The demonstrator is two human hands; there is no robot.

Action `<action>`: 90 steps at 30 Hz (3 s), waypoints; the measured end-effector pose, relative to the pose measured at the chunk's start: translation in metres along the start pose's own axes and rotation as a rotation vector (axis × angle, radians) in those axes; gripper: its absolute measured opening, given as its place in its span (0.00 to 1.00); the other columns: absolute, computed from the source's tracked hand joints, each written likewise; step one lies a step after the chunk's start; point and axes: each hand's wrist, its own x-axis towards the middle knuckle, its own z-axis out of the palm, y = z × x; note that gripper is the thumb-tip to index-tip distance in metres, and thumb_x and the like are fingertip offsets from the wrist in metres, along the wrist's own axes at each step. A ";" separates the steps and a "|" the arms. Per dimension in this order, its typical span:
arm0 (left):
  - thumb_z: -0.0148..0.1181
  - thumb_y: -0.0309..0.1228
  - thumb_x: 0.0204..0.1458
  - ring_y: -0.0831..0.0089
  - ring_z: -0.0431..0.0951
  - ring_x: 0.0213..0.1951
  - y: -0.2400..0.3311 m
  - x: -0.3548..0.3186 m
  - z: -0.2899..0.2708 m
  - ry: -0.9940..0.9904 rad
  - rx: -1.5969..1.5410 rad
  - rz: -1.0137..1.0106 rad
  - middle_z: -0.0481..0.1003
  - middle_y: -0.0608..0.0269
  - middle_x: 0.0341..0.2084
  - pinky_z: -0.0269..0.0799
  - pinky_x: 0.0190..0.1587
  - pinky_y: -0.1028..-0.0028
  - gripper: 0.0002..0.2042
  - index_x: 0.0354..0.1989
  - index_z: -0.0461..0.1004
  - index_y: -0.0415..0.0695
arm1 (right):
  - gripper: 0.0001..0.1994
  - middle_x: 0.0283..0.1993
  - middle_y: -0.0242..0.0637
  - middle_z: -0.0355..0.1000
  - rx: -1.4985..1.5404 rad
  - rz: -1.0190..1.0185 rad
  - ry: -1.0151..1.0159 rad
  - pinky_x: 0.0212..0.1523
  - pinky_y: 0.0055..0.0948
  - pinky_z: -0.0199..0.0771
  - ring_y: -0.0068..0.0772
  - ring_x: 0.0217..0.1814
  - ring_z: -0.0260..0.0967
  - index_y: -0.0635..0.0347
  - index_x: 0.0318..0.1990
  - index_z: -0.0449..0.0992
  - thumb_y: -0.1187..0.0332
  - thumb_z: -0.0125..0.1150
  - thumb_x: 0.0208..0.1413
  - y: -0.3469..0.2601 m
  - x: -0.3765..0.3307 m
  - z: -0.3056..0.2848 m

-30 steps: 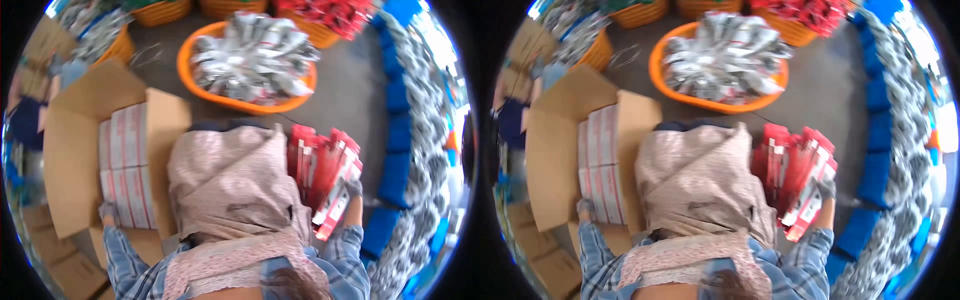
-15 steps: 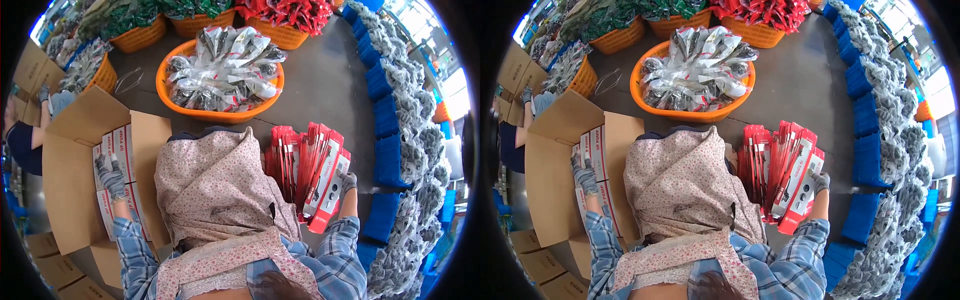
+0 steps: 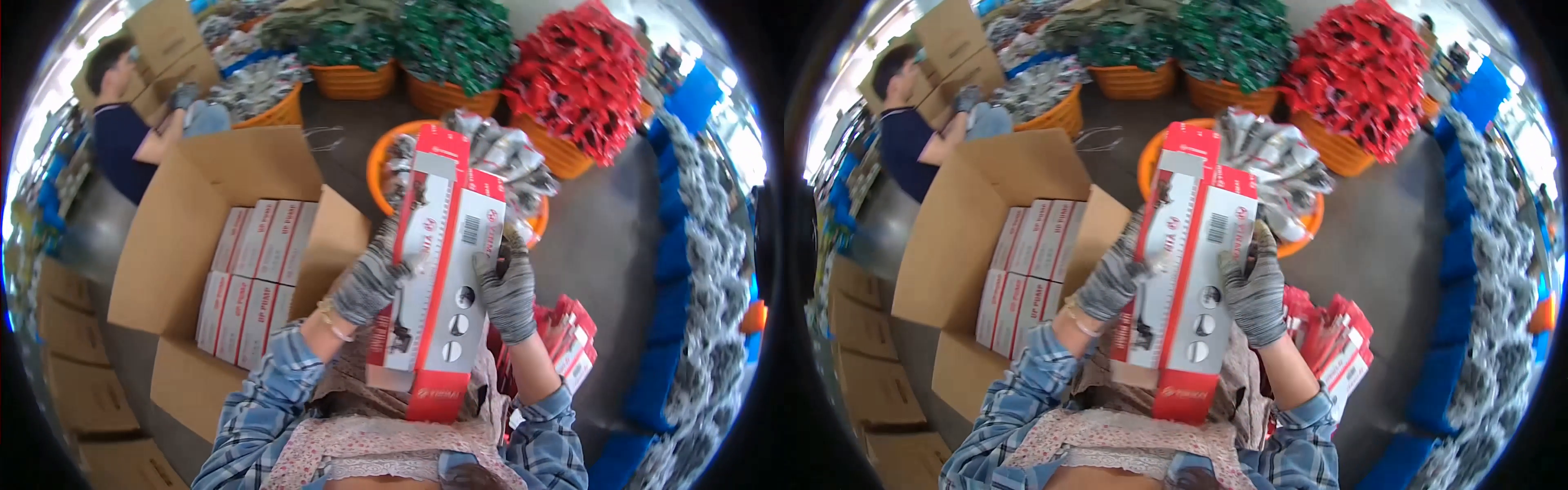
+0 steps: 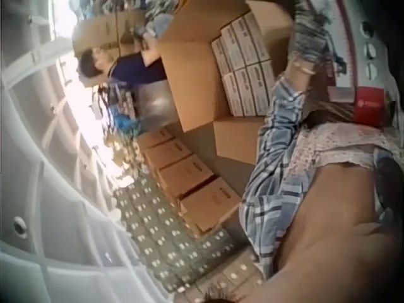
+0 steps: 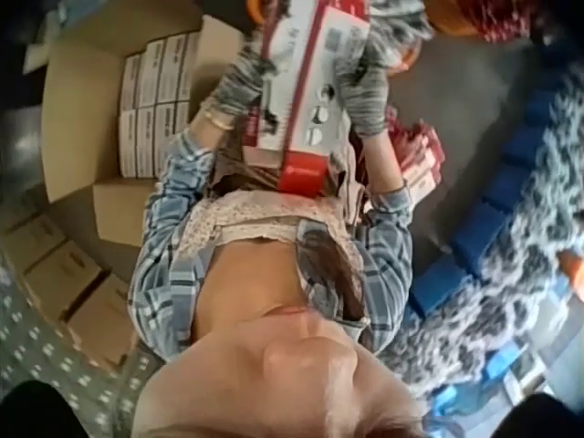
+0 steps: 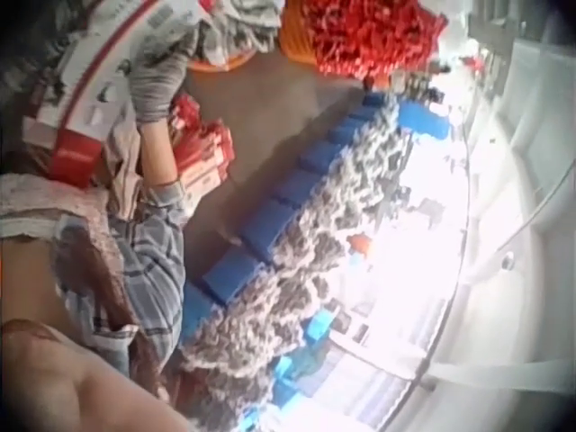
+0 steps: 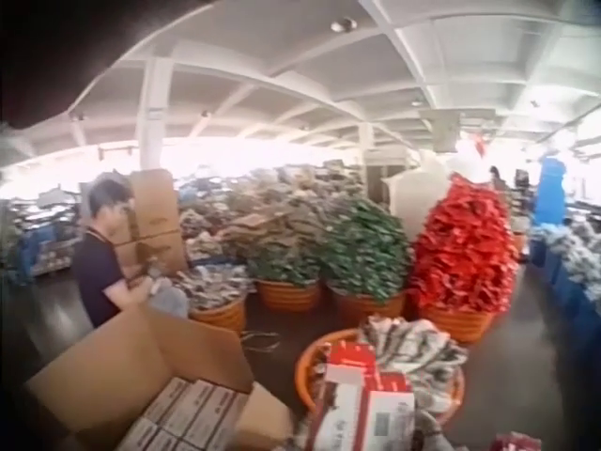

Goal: The recorder is packing small items into red product boxes and then placing those into larger cardboard shipping boxes.

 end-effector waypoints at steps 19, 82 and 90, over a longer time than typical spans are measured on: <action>0.66 0.39 0.48 0.60 0.64 0.58 0.057 -0.006 -0.005 0.124 -0.074 -0.007 0.63 0.49 0.56 0.59 0.60 0.66 0.41 0.65 0.49 0.36 | 0.10 0.31 0.42 0.71 -0.182 -0.614 -0.655 0.39 0.44 0.63 0.50 0.33 0.68 0.61 0.30 0.75 0.64 0.63 0.47 -0.094 0.040 0.019; 0.61 0.50 0.49 0.68 0.70 0.50 -0.031 -0.008 -0.040 0.314 -0.834 -0.512 0.67 0.63 0.53 0.67 0.52 0.70 0.30 0.57 0.62 0.49 | 0.23 0.63 0.51 0.58 -0.391 -0.830 -0.602 0.68 0.48 0.47 0.54 0.69 0.50 0.58 0.57 0.63 0.60 0.56 0.56 -0.005 -0.021 0.055; 0.62 0.56 0.44 0.65 0.66 0.55 0.012 0.009 -0.030 0.491 -1.435 -0.044 0.64 0.60 0.56 0.67 0.54 0.62 0.40 0.63 0.55 0.52 | 0.46 0.58 0.49 0.61 -0.195 -0.636 -0.489 0.61 0.46 0.57 0.53 0.60 0.60 0.58 0.63 0.54 0.53 0.74 0.38 -0.044 0.034 0.085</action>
